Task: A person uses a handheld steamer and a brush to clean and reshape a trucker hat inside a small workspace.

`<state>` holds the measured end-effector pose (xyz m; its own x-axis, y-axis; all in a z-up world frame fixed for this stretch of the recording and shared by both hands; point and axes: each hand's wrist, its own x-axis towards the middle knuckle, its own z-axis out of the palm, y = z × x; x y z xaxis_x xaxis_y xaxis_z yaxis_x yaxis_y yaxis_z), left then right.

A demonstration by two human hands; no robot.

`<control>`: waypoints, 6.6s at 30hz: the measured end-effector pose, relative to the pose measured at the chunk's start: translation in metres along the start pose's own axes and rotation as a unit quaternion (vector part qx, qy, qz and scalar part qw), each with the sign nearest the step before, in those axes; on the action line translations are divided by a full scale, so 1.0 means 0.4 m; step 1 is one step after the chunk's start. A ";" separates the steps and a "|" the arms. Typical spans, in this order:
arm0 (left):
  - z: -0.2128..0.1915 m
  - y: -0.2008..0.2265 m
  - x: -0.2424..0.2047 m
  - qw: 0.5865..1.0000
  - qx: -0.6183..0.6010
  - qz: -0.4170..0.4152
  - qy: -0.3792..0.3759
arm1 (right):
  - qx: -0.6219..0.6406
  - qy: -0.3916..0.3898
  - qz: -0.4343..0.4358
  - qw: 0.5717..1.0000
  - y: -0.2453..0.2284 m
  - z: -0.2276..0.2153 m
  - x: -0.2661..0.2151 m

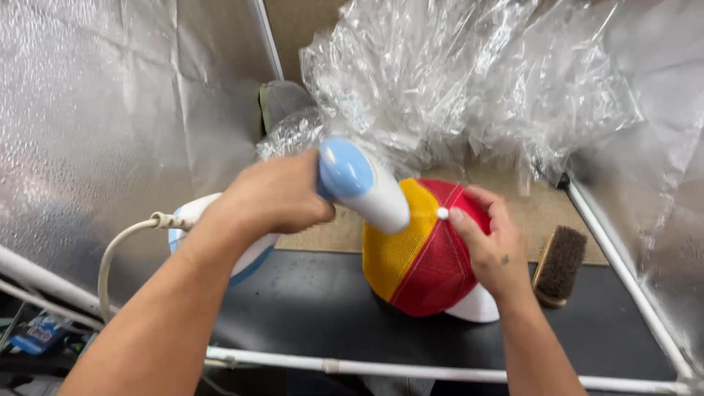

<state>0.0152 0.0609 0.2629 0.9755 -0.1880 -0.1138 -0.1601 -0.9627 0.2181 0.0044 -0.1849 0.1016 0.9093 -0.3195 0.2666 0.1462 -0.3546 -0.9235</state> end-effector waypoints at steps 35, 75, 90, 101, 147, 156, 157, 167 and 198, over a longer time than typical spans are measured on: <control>0.016 0.213 0.313 0.973 0.218 0.024 -0.076 | -0.005 0.036 -0.124 0.992 0.093 0.006 0.028; 0.045 0.191 0.381 0.981 0.163 0.104 -0.005 | -0.012 0.022 -0.110 0.994 0.075 0.008 0.024; -0.011 0.060 0.237 0.982 0.169 -0.022 -0.081 | 0.000 0.022 -0.125 0.992 0.089 0.008 0.025; -0.026 0.282 0.353 0.943 0.285 0.032 -0.168 | 0.020 0.017 -0.055 0.998 0.074 0.010 0.029; -0.003 0.013 0.240 0.979 0.184 -0.024 -0.088 | 0.042 0.012 -0.100 0.994 0.098 0.011 0.023; -0.037 0.230 0.293 0.961 0.231 0.031 -0.150 | 0.062 -0.005 -0.078 0.995 0.112 0.005 0.027; -0.037 0.240 0.304 0.961 0.229 0.031 -0.150 | 0.060 -0.006 -0.078 0.995 0.106 0.004 0.029; -0.029 0.099 0.224 0.966 0.222 0.014 -0.134 | 0.094 -0.018 -0.045 0.994 0.089 0.003 0.016; 0.564 -0.044 0.010 0.476 -0.875 -0.085 -0.032 | 0.216 -0.069 0.092 0.970 0.040 -0.042 0.082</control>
<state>-0.0118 0.0331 0.0400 0.9364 -0.1954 -0.2916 0.3454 0.6600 0.6671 0.0300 -0.2160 0.1001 0.9744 -0.2121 0.0741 0.0987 0.1083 -0.9892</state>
